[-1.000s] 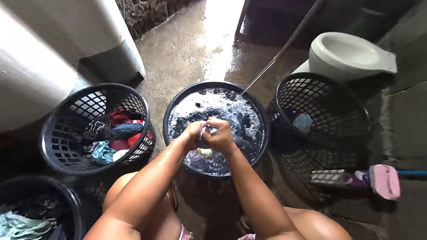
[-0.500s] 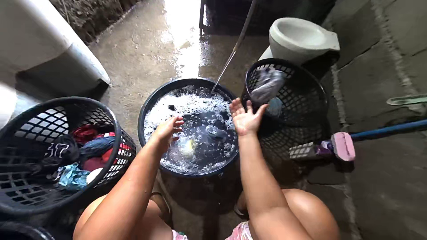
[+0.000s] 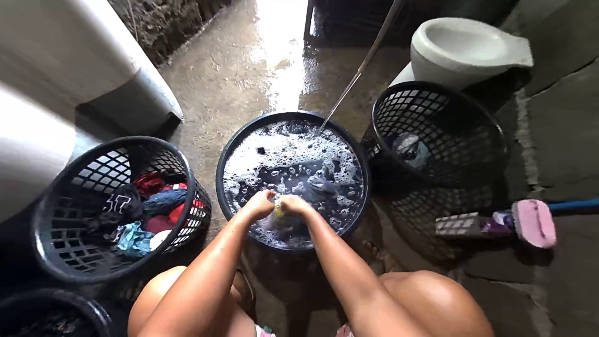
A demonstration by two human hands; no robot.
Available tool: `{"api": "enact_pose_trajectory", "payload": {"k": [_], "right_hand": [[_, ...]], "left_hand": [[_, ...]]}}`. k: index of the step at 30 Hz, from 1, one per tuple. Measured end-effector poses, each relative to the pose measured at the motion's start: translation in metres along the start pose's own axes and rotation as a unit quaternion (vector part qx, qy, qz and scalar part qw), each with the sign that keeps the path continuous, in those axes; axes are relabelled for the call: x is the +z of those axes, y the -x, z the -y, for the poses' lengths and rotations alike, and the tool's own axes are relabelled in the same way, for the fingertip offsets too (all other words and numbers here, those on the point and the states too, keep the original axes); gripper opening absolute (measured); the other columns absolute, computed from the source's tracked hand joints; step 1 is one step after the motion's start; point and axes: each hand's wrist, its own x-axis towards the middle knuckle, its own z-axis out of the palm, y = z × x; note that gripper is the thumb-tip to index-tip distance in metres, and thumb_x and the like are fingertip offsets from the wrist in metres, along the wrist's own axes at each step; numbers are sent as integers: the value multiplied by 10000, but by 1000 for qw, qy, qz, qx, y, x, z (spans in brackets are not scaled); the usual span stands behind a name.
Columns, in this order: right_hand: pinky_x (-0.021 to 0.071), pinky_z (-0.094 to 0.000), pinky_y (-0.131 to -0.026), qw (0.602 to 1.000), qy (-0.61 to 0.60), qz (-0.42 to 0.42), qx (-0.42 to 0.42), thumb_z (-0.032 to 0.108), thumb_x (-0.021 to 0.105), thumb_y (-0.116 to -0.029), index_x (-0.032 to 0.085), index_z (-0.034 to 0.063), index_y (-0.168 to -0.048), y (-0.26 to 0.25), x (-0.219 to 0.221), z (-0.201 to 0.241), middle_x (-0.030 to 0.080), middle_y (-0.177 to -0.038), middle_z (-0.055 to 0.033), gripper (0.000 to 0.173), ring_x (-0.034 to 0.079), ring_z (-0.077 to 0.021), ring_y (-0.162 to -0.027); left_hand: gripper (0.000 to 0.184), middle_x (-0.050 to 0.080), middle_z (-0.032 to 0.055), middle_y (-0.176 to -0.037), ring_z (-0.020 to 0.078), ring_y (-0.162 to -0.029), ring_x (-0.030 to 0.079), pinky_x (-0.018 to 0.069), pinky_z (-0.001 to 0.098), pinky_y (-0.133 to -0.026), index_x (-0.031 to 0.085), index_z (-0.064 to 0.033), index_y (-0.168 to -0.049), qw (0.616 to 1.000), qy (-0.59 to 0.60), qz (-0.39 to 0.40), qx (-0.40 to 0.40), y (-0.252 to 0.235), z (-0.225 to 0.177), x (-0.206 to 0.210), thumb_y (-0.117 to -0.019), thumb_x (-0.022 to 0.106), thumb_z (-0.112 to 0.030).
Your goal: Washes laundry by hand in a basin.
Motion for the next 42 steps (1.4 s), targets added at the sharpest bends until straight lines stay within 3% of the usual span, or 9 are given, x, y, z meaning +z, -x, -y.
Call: {"api": "enact_pose_trajectory", "payload": {"k": [5, 10, 15, 19, 30, 34, 37, 39, 42], "right_hand": [[563, -332, -771, 957, -168, -33, -234, 161, 423, -1059, 607, -2, -1254, 83, -48, 76, 670, -987, -78, 314, 637, -114, -810], [593, -282, -729, 914, -196, -81, -346, 158, 474, -1043, 601, 97, -1280, 129, -92, 86, 706, -988, -6, 276, 669, -67, -806], [602, -424, -785, 955, -101, -217, -176, 223, 607, -1048, 656, 33, -1259, 115, -134, 53, 712, -1035, -133, 288, 697, -201, -859], [473, -700, -959, 961, 125, -246, 20, 212, 663, -962, 741, 17, -1136, 81, -125, 18, 687, -1164, -285, 273, 642, -460, -1129], [419, -627, -1099, 952, 284, 17, 110, 291, 628, -996, 659, 2, -1301, 19, -34, -32, 591, -1405, -248, 422, 538, -400, -1350], [434, -499, -1130, 992, 40, -43, -115, 337, 589, -1059, 669, 53, -1347, 31, -52, 8, 673, -1335, -166, 413, 614, -288, -1279], [519, -375, -1035, 952, -120, 4, -281, 198, 579, -1040, 638, -6, -1326, 28, -48, -3, 692, -1248, -133, 356, 653, -160, -1142], [552, -363, -988, 956, -112, 1, -270, 139, 652, -957, 679, -32, -1239, 20, -50, -21, 715, -1165, -150, 331, 681, -157, -1064], [570, -339, -940, 916, -277, -47, -286, 52, 595, -945, 674, -50, -1191, 20, -47, -31, 708, -1173, -138, 278, 684, -149, -1033]], "left_hand": [[408, 610, 272, -1313, 394, -1245, 581, 425, 597, -1070, 572, 6, -1374, 999, -19, 21, 24, -3, 7, 3, -1040, 600, -227], [324, 699, 202, -1078, 326, -1027, 666, 499, 563, -945, 697, 0, -1143, 990, 47, -70, 117, 14, -4, -1, -1099, 461, -217], [279, 713, 111, -970, 177, -856, 678, 571, 438, -813, 694, -13, -1152, 949, 180, -182, 187, 43, 0, -32, -1085, 493, -195], [323, 719, 185, -1090, 309, -1019, 694, 520, 570, -954, 683, -33, -1226, 968, 58, -195, 148, 16, 4, -17, -1103, 473, -245], [404, 588, 258, -1394, 407, -1338, 542, 420, 617, -1104, 603, -13, -1375, 994, -83, -14, -65, -60, 57, 100, -1016, 557, -196], [394, 653, 270, -1263, 388, -1217, 615, 439, 572, -1081, 671, 34, -1251, 999, 5, -42, 6, -29, 1, 42, -1073, 536, -290], [326, 702, 168, -884, 275, -797, 670, 553, 510, -772, 724, 5, -994, 976, 83, -133, 150, 20, -37, -11, -1049, 594, -289], [232, 686, 28, -772, 100, -643, 630, 564, 318, -613, 718, -53, -950, 929, 228, -190, 223, 53, -46, -39, -1029, 609, -242], [352, 707, -50, -851, 50, -746, 674, 597, 280, -680, 673, -158, -1039, 822, 482, -212, 217, 69, -40, -50, -1078, 426, -406]]}}
